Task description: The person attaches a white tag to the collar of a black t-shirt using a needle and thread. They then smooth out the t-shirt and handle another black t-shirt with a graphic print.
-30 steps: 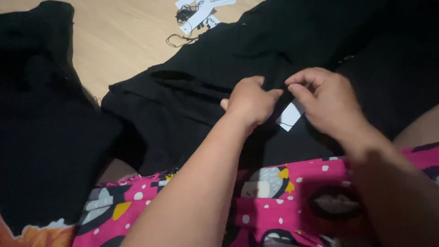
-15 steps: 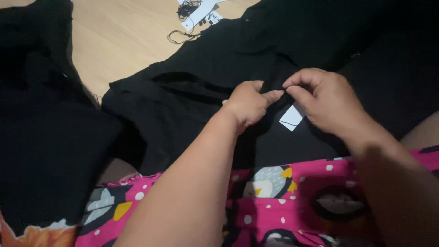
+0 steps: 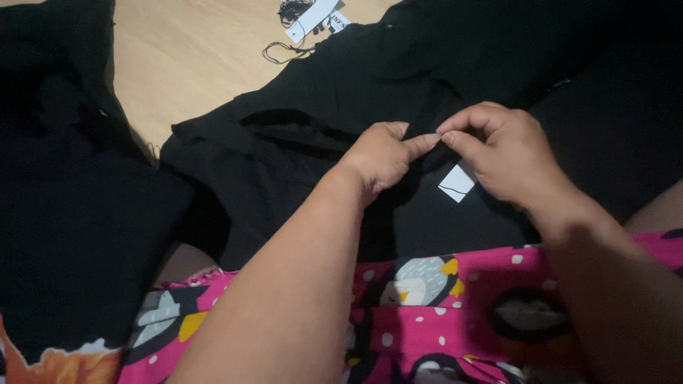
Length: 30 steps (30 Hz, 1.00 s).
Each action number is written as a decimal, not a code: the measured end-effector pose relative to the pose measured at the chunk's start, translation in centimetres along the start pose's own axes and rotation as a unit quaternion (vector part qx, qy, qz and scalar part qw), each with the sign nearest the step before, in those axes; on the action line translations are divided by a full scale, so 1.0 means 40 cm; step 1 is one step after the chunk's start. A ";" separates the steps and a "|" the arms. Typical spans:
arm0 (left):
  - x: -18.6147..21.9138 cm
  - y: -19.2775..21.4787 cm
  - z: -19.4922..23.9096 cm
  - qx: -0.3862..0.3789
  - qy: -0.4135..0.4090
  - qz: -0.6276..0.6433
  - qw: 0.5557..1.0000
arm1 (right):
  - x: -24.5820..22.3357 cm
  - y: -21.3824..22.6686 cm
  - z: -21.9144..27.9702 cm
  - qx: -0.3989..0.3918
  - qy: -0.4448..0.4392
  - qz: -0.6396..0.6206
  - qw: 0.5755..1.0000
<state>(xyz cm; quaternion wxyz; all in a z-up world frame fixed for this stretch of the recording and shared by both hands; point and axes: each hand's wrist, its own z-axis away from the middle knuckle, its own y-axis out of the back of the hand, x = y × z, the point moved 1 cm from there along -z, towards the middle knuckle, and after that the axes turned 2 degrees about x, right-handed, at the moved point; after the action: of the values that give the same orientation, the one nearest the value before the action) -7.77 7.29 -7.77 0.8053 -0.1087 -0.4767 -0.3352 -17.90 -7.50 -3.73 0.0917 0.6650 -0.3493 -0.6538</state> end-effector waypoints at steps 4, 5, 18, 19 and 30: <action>-0.032 0.005 -0.058 -0.008 -0.004 0.023 1.000 | 0.019 -0.006 -0.002 -0.017 -0.028 -0.026 0.999; -0.031 0.008 -0.056 -0.008 -0.005 0.021 1.000 | 0.014 -0.007 0.003 -0.005 -0.038 -0.038 0.999; 0.015 0.014 0.036 -0.029 -0.065 0.021 0.997 | 0.025 0.021 -0.004 -0.049 0.106 0.135 0.984; 0.016 0.014 0.038 -0.028 -0.064 0.022 0.997 | 0.023 0.017 -0.005 -0.050 0.106 0.135 0.984; 0.041 0.026 0.053 -0.020 -0.046 -0.033 0.998 | 0.019 0.008 -0.004 -0.058 0.083 0.108 0.989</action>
<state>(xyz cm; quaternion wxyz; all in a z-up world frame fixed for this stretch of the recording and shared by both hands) -8.06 8.41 -5.14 0.7685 -0.1245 -0.5098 -0.3659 -17.96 -8.24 -4.14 0.2290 0.6686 -0.3719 -0.6019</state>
